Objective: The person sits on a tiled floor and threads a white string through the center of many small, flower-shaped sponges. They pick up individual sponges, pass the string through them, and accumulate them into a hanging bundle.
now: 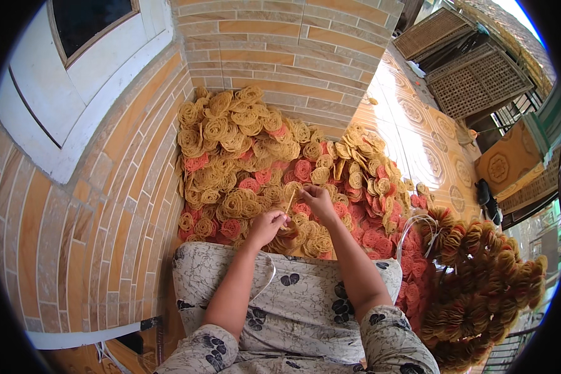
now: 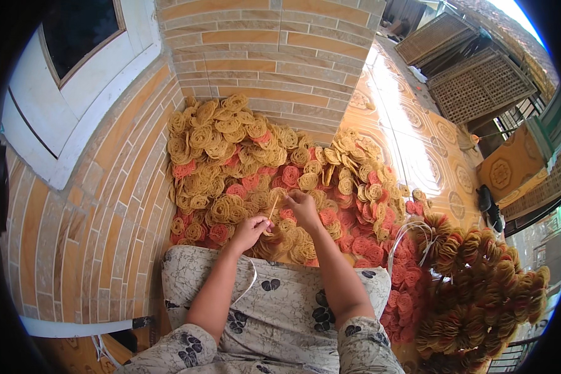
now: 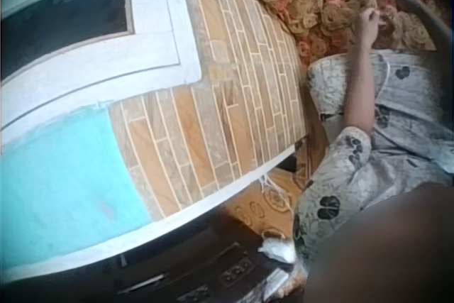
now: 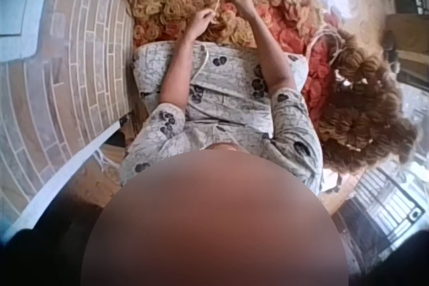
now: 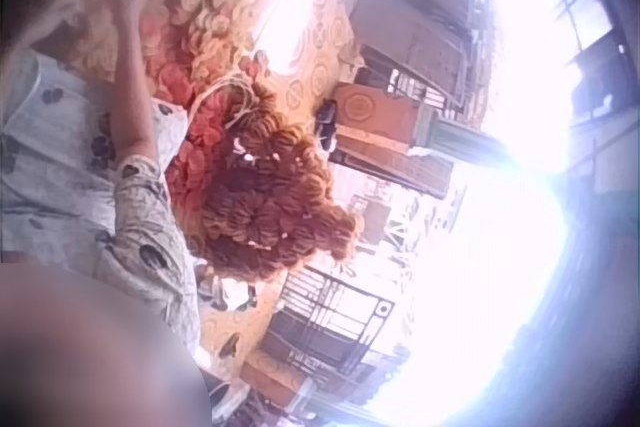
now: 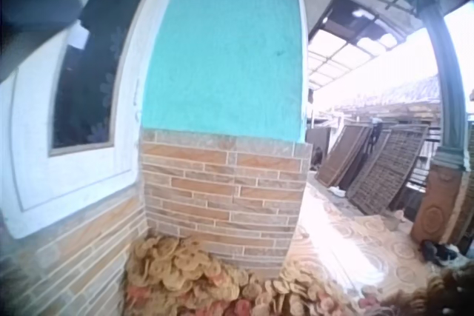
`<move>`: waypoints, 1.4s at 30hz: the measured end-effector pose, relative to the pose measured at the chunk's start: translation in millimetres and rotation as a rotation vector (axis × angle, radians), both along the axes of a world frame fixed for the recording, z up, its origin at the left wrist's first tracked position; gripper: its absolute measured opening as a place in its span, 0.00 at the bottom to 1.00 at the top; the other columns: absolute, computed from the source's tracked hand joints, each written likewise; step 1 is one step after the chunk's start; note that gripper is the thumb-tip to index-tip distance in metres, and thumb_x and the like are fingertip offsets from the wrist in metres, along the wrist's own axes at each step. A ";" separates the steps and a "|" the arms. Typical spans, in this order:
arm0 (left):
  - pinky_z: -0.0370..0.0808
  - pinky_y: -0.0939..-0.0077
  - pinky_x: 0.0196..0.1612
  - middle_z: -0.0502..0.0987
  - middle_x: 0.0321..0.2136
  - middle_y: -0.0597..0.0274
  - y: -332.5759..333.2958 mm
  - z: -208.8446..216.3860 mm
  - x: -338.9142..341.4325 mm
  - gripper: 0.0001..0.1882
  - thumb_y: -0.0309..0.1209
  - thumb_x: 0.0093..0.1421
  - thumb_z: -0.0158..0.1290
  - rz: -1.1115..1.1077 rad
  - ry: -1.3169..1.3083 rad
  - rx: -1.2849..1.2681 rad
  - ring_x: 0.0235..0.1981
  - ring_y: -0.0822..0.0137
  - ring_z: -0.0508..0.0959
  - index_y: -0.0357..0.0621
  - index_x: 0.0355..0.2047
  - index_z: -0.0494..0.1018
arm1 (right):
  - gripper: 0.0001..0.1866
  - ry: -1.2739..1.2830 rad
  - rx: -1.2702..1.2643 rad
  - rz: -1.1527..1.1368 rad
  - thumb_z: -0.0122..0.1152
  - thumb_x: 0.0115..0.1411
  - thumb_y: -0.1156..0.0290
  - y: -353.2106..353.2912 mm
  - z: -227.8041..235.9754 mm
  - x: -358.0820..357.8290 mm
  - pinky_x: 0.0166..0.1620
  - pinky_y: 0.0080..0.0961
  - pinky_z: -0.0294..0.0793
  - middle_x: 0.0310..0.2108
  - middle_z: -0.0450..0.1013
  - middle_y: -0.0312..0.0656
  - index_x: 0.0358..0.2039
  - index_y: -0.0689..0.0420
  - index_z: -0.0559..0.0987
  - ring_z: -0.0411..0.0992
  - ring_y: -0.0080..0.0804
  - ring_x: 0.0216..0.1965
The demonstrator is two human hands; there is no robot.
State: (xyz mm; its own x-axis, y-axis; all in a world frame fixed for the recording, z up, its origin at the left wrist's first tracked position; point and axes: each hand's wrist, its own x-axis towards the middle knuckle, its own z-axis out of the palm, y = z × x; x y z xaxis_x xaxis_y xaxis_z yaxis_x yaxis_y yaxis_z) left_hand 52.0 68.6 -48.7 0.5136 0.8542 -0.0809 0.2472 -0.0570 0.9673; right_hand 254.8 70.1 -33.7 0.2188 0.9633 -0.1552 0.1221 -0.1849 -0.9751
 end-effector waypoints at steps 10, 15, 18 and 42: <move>0.69 0.72 0.26 0.77 0.18 0.60 -4.7 -16.3 -3.5 0.12 0.38 0.61 0.52 0.095 0.067 0.126 0.18 0.67 0.75 0.45 0.33 0.81 | 0.14 -0.245 -0.096 0.257 0.62 0.60 0.62 -19.5 27.1 1.9 0.36 0.27 0.73 0.28 0.77 0.41 0.39 0.61 0.79 0.75 0.28 0.31; 0.73 0.74 0.32 0.81 0.24 0.59 -7.6 -17.6 -9.5 0.12 0.37 0.61 0.52 0.084 0.180 0.042 0.24 0.68 0.79 0.43 0.35 0.81 | 0.20 -1.012 -0.097 0.320 0.66 0.51 0.65 -46.6 16.5 -2.2 0.47 0.37 0.73 0.42 0.73 0.48 0.46 0.51 0.78 0.74 0.44 0.42; 0.74 0.74 0.34 0.82 0.28 0.59 -15.3 -11.2 -9.8 0.12 0.36 0.60 0.54 0.025 0.063 -0.030 0.29 0.68 0.80 0.41 0.37 0.80 | 0.23 -1.203 0.003 0.394 0.68 0.49 0.64 -50.5 -4.2 -2.3 0.50 0.36 0.71 0.47 0.69 0.49 0.48 0.49 0.76 0.73 0.42 0.45; 0.72 0.80 0.35 0.81 0.28 0.64 -19.7 -1.2 -6.6 0.12 0.31 0.58 0.57 0.054 0.068 -0.123 0.29 0.77 0.77 0.35 0.37 0.79 | 0.12 -0.184 -0.002 -0.052 0.63 0.57 0.77 -19.3 -3.3 24.8 0.40 0.22 0.75 0.34 0.77 0.41 0.41 0.67 0.76 0.74 0.24 0.35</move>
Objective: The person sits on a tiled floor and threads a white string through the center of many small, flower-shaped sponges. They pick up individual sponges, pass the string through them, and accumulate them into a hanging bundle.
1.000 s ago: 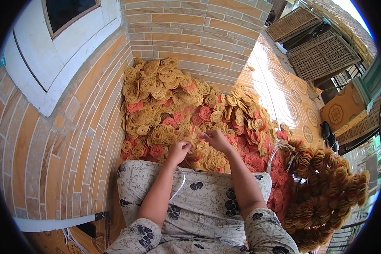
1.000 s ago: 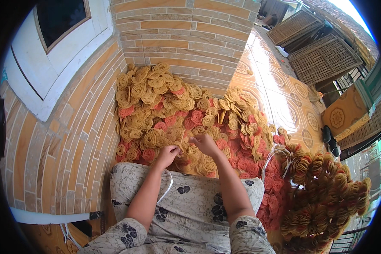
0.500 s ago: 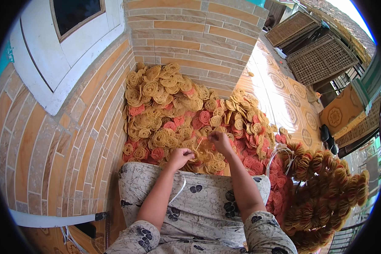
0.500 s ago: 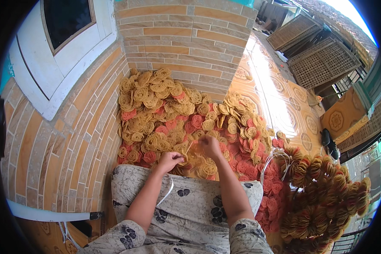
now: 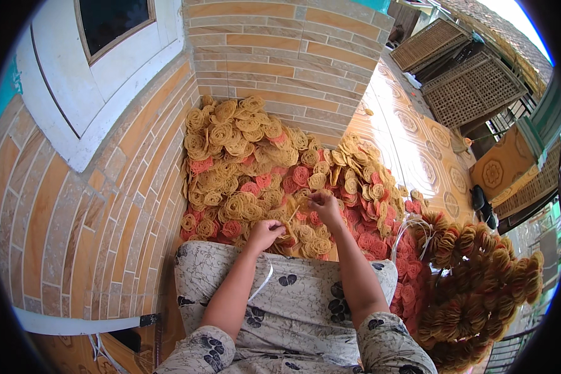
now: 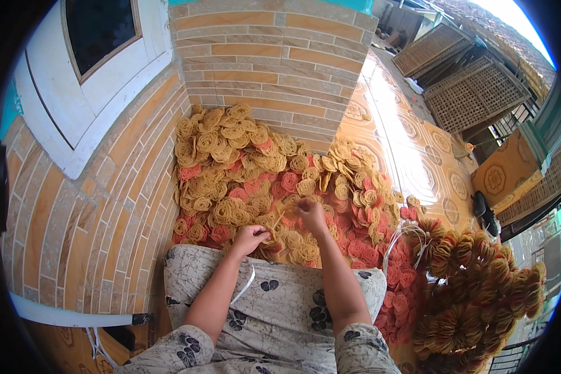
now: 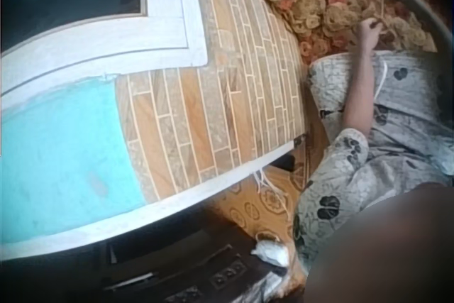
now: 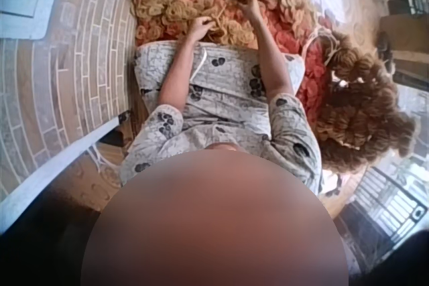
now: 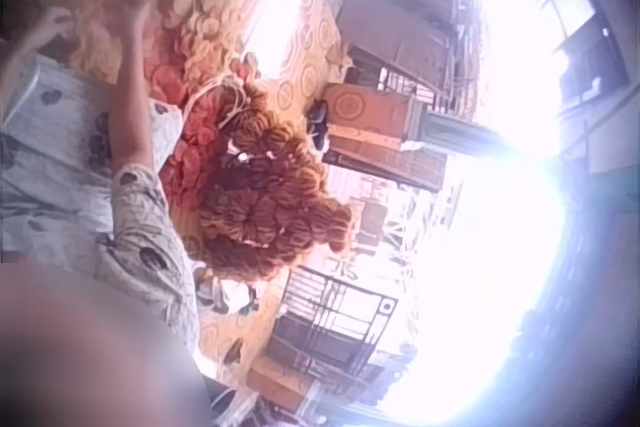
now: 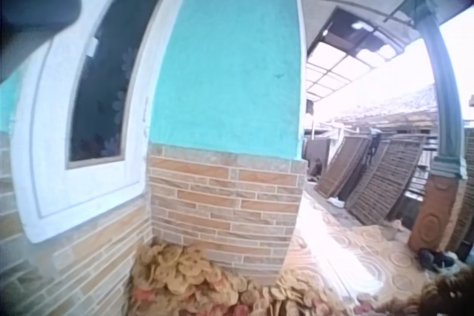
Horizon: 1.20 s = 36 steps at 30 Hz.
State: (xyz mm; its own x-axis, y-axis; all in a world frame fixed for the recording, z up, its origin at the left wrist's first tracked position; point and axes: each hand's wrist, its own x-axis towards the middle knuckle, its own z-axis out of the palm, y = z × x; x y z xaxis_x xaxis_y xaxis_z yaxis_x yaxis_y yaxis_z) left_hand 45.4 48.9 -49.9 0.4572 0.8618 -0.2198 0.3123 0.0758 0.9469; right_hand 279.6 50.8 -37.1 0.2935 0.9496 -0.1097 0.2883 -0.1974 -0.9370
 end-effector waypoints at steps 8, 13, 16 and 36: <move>0.72 0.80 0.36 0.81 0.29 0.63 3.2 -7.0 3.1 0.11 0.29 0.59 0.57 0.040 -0.059 0.048 0.30 0.76 0.77 0.35 0.38 0.78 | 0.10 -0.268 0.233 0.215 0.62 0.59 0.73 -18.5 49.2 -36.8 0.39 0.23 0.74 0.33 0.77 0.39 0.37 0.67 0.78 0.74 0.23 0.34; 0.72 0.81 0.39 0.81 0.31 0.63 4.9 -12.8 3.3 0.11 0.27 0.60 0.56 0.063 -0.055 0.106 0.33 0.77 0.76 0.33 0.40 0.77 | 0.18 0.096 0.121 0.181 0.56 0.64 0.59 -11.5 45.8 -41.1 0.37 0.22 0.70 0.34 0.76 0.38 0.41 0.64 0.78 0.71 0.23 0.32; 0.72 0.81 0.41 0.80 0.33 0.64 3.3 -14.9 5.0 0.10 0.27 0.60 0.56 0.025 -0.158 0.109 0.35 0.78 0.75 0.34 0.40 0.77 | 0.22 0.024 0.020 0.053 0.51 0.67 0.56 -4.8 29.3 -29.2 0.40 0.23 0.70 0.37 0.76 0.39 0.48 0.63 0.76 0.72 0.24 0.35; 0.72 0.80 0.35 0.80 0.29 0.65 5.5 -20.4 -5.0 0.10 0.29 0.58 0.57 -0.007 0.009 0.013 0.29 0.77 0.75 0.34 0.38 0.78 | 0.14 0.190 -0.064 0.037 0.66 0.55 0.75 -0.7 9.1 -13.7 0.42 0.22 0.73 0.33 0.76 0.40 0.40 0.66 0.75 0.73 0.24 0.35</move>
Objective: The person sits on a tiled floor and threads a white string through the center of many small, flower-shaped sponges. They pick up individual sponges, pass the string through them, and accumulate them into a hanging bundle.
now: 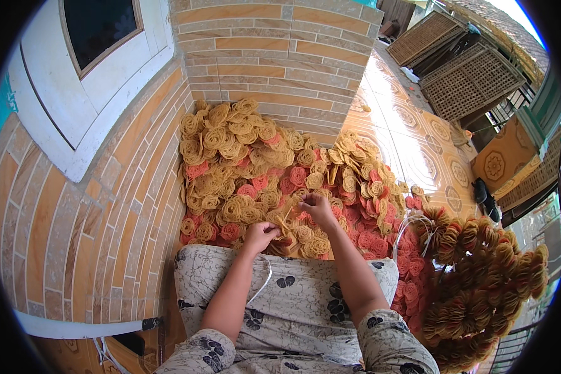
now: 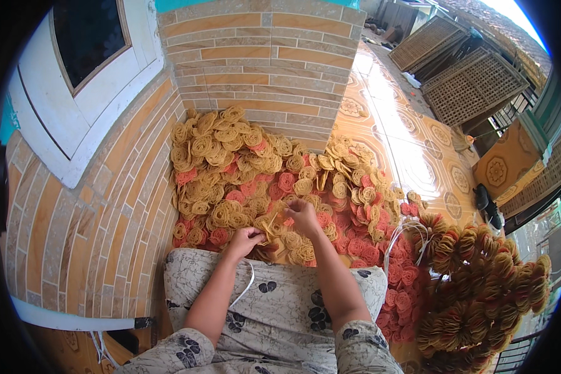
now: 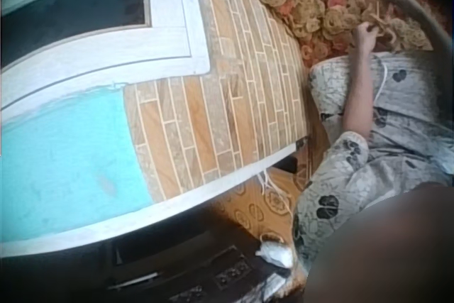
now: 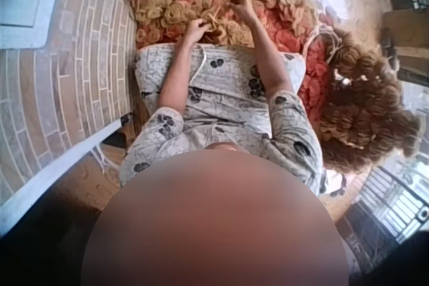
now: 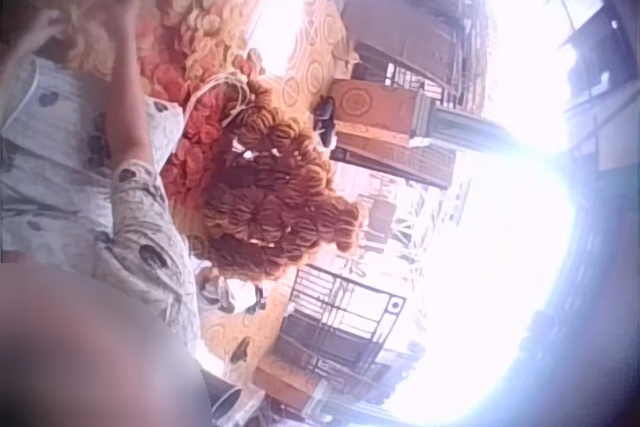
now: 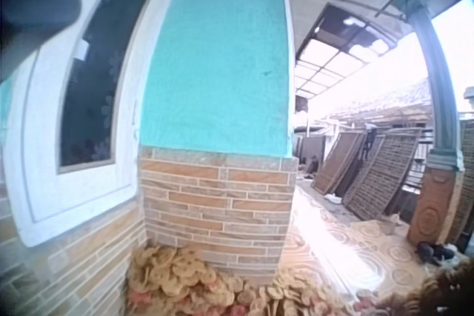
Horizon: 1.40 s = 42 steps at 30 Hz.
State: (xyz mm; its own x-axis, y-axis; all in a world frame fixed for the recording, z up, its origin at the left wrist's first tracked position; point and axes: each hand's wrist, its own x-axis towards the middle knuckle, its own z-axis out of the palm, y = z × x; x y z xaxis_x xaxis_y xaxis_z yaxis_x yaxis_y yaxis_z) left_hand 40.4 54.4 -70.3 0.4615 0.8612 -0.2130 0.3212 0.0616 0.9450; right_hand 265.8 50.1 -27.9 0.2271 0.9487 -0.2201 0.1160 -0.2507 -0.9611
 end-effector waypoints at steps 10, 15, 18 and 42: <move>0.72 0.79 0.38 0.80 0.30 0.62 4.1 -4.1 -3.1 0.10 0.28 0.59 0.57 0.245 -0.109 0.049 0.31 0.75 0.76 0.34 0.38 0.77 | 0.18 -0.629 0.063 0.254 0.61 0.59 0.58 -1.7 0.0 -20.2 0.45 0.29 0.71 0.40 0.75 0.42 0.46 0.54 0.76 0.74 0.36 0.40; 0.71 0.77 0.39 0.81 0.30 0.62 0.7 7.7 -8.0 0.12 0.32 0.58 0.58 0.150 0.058 0.108 0.32 0.75 0.76 0.36 0.38 0.77 | 0.21 -1.160 0.235 0.394 0.62 0.54 0.58 -13.8 -24.6 -28.2 0.49 0.40 0.70 0.47 0.71 0.46 0.48 0.50 0.77 0.71 0.44 0.46; 0.73 0.75 0.38 0.81 0.30 0.58 -2.6 10.7 -5.1 0.13 0.34 0.57 0.59 0.076 0.058 0.064 0.30 0.70 0.78 0.37 0.38 0.78 | 0.15 -0.841 0.168 0.264 0.61 0.57 0.65 -2.2 -17.4 -10.8 0.40 0.36 0.76 0.37 0.76 0.45 0.45 0.52 0.79 0.76 0.38 0.35; 0.72 0.73 0.33 0.80 0.24 0.56 -4.7 4.8 5.3 0.13 0.35 0.56 0.60 0.066 0.029 0.193 0.25 0.68 0.77 0.39 0.37 0.79 | 0.22 -0.168 0.082 0.138 0.55 0.59 0.80 -9.8 43.4 -4.9 0.50 0.23 0.71 0.47 0.75 0.48 0.55 0.64 0.70 0.73 0.31 0.47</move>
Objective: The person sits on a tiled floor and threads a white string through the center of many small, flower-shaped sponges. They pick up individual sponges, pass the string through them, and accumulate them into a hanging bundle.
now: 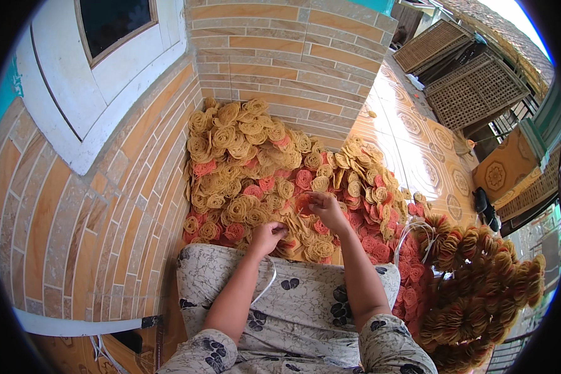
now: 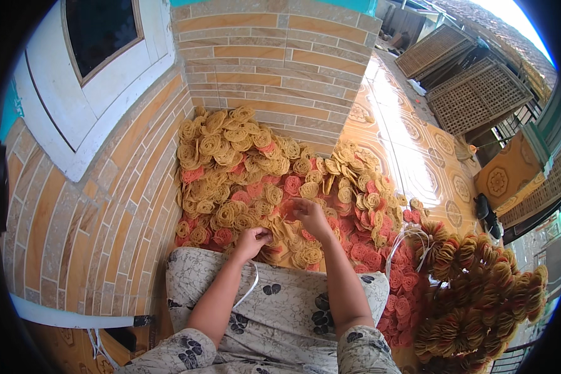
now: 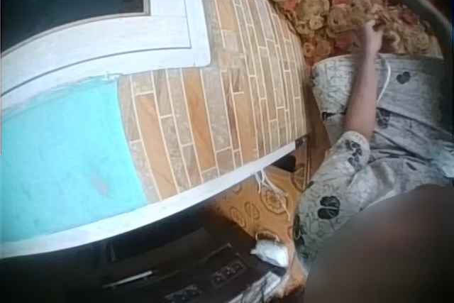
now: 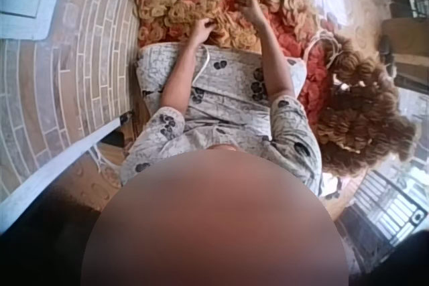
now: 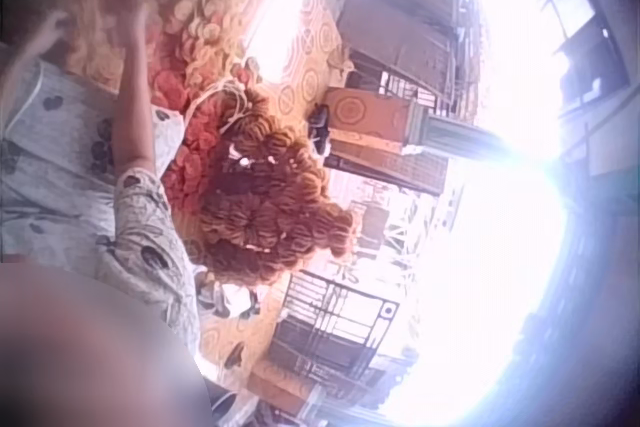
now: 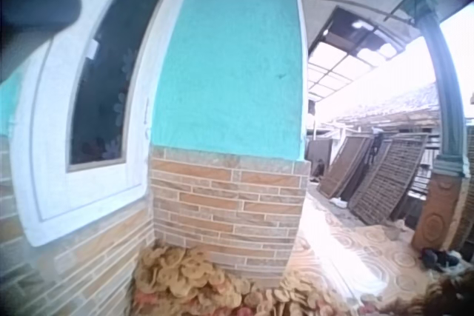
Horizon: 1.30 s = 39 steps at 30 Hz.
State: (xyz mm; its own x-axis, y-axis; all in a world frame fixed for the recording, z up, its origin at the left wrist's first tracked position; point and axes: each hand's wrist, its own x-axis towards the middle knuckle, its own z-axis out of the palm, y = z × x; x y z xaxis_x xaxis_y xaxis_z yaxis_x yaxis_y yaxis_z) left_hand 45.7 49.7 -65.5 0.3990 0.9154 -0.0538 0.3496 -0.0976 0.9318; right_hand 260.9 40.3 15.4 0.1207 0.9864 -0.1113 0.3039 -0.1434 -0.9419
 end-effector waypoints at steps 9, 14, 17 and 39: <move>0.73 0.76 0.34 0.81 0.26 0.57 0.1 5.2 0.5 0.11 0.32 0.57 0.59 0.011 -0.022 -0.024 0.26 0.71 0.78 0.39 0.37 0.79 | 0.14 -0.034 0.165 0.106 0.56 0.61 0.76 2.4 -4.4 -3.4 0.44 0.21 0.71 0.37 0.77 0.41 0.47 0.67 0.75 0.72 0.22 0.38; 0.73 0.75 0.32 0.81 0.25 0.56 -0.5 4.8 2.6 0.11 0.33 0.56 0.59 0.021 -0.049 -0.023 0.25 0.69 0.79 0.40 0.37 0.79 | 0.13 -0.066 0.156 0.022 0.54 0.63 0.74 2.5 -4.5 -8.2 0.41 0.20 0.71 0.33 0.77 0.38 0.46 0.67 0.76 0.70 0.20 0.35; 0.73 0.75 0.33 0.81 0.26 0.56 -0.8 6.3 2.1 0.11 0.33 0.56 0.59 0.040 -0.075 -0.029 0.26 0.69 0.79 0.39 0.36 0.79 | 0.14 0.134 0.151 0.085 0.54 0.64 0.73 0.6 -0.9 -14.2 0.42 0.20 0.70 0.34 0.77 0.39 0.47 0.67 0.76 0.70 0.20 0.36; 0.72 0.78 0.36 0.81 0.28 0.60 2.9 -0.5 2.5 0.11 0.31 0.58 0.58 0.043 -0.218 -0.022 0.29 0.73 0.77 0.35 0.36 0.77 | 0.15 -0.230 0.274 0.008 0.58 0.61 0.70 -3.7 4.3 -26.7 0.41 0.27 0.73 0.34 0.77 0.48 0.46 0.65 0.75 0.75 0.29 0.35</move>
